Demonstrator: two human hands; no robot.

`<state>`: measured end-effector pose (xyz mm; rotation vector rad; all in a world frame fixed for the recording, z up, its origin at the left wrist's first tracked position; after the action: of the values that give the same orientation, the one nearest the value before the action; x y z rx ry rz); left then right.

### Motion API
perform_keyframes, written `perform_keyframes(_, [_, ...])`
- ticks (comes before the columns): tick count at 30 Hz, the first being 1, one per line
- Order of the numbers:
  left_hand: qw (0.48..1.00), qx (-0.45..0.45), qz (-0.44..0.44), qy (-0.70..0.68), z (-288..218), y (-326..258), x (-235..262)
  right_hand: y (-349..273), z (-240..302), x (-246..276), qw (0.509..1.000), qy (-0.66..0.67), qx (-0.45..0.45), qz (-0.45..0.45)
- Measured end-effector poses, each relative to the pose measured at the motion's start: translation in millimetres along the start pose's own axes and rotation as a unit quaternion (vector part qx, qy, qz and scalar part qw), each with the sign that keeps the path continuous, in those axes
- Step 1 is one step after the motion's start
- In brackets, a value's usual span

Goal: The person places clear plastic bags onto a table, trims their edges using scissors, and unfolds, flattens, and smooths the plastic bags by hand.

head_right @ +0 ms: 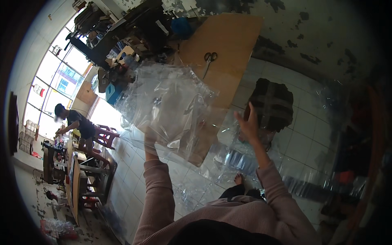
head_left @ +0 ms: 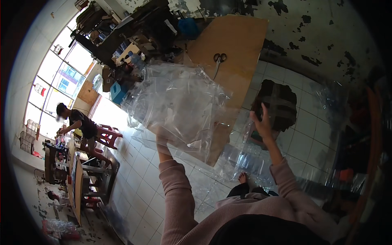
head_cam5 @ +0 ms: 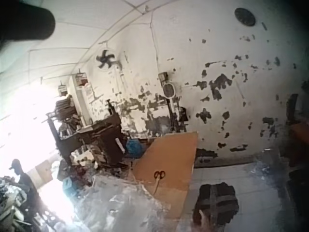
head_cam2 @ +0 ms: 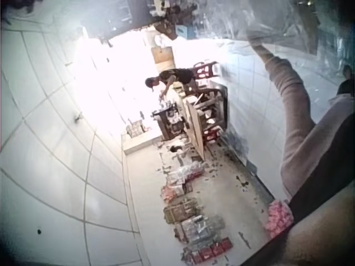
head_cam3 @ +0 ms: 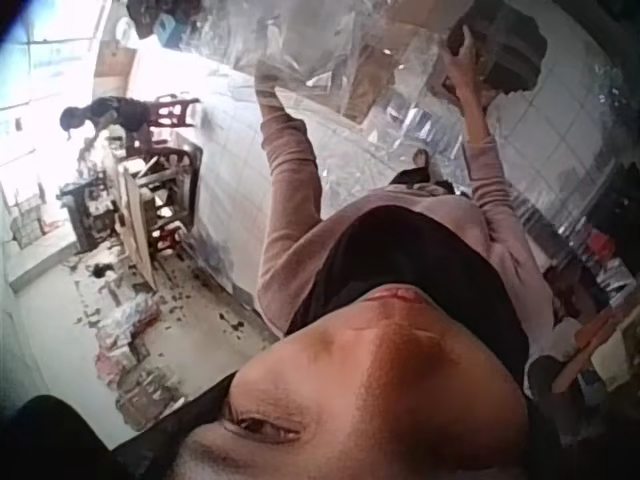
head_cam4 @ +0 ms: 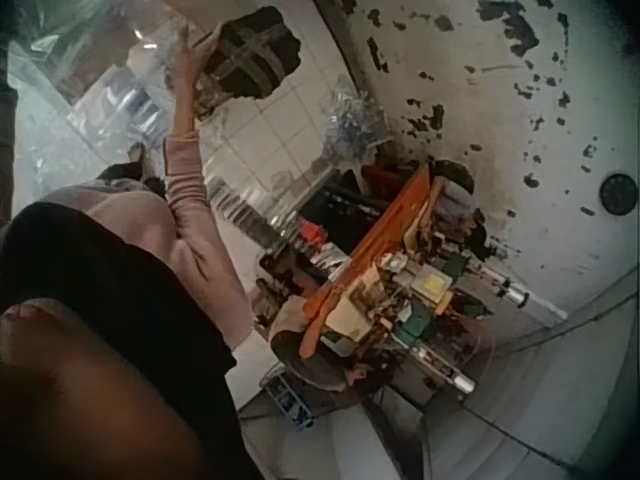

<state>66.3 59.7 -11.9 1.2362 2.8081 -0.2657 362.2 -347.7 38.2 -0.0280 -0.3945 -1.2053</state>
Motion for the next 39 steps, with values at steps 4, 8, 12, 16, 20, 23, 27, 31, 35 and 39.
perform_keyframes(4, [0.999,0.030,0.015,0.006,0,15,2,-83,-18,-38,0.919,0.225,-0.279,0.165])
perform_keyframes(8, [0.995,0.088,0.023,0.031,-41,25,11,-107,7,-61,0.877,0.253,-0.361,0.194])
perform_keyframes(12, [0.986,0.159,-0.005,0.039,-67,13,26,-108,17,-37,0.913,0.271,-0.298,0.068])
perform_keyframes(16, [0.968,0.226,-0.104,-0.036,-46,-29,58,-121,9,35,0.887,0.347,-0.304,0.003])
perform_keyframes(20, [0.918,0.031,-0.363,-0.155,-34,-96,88,-112,15,106,0.892,0.339,-0.298,-0.006])
perform_keyframes(23, [0.744,-0.199,-0.637,0.027,-53,-184,20,-101,30,145,0.901,0.338,-0.271,0.000])
perform_keyframes(27, [0.616,-0.413,-0.517,0.428,-115,-240,-175,-94,38,212,0.929,0.288,-0.227,-0.040])
perform_keyframes(31, [0.633,-0.351,-0.328,0.607,-109,-205,-270,-86,35,272,0.977,0.180,-0.085,-0.072])
perform_keyframes(35, [0.677,-0.346,-0.264,0.594,-111,-156,-252,-82,42,299,0.995,-0.014,0.062,-0.080])
perform_keyframes(39, [0.684,-0.238,-0.289,0.627,-137,-130,-227,-73,48,298,0.977,-0.174,0.088,-0.083])
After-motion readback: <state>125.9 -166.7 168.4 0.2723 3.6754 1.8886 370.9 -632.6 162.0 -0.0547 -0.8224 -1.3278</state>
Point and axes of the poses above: each hand's wrist, its own y-axis towards the middle knuckle, its own x-axis out of the back of the hand, z = x × y, the point moved 9 cm from there along y, towards the middle knuckle, and after that the axes turned 9 degrees about -y, right-handed, at the moved point
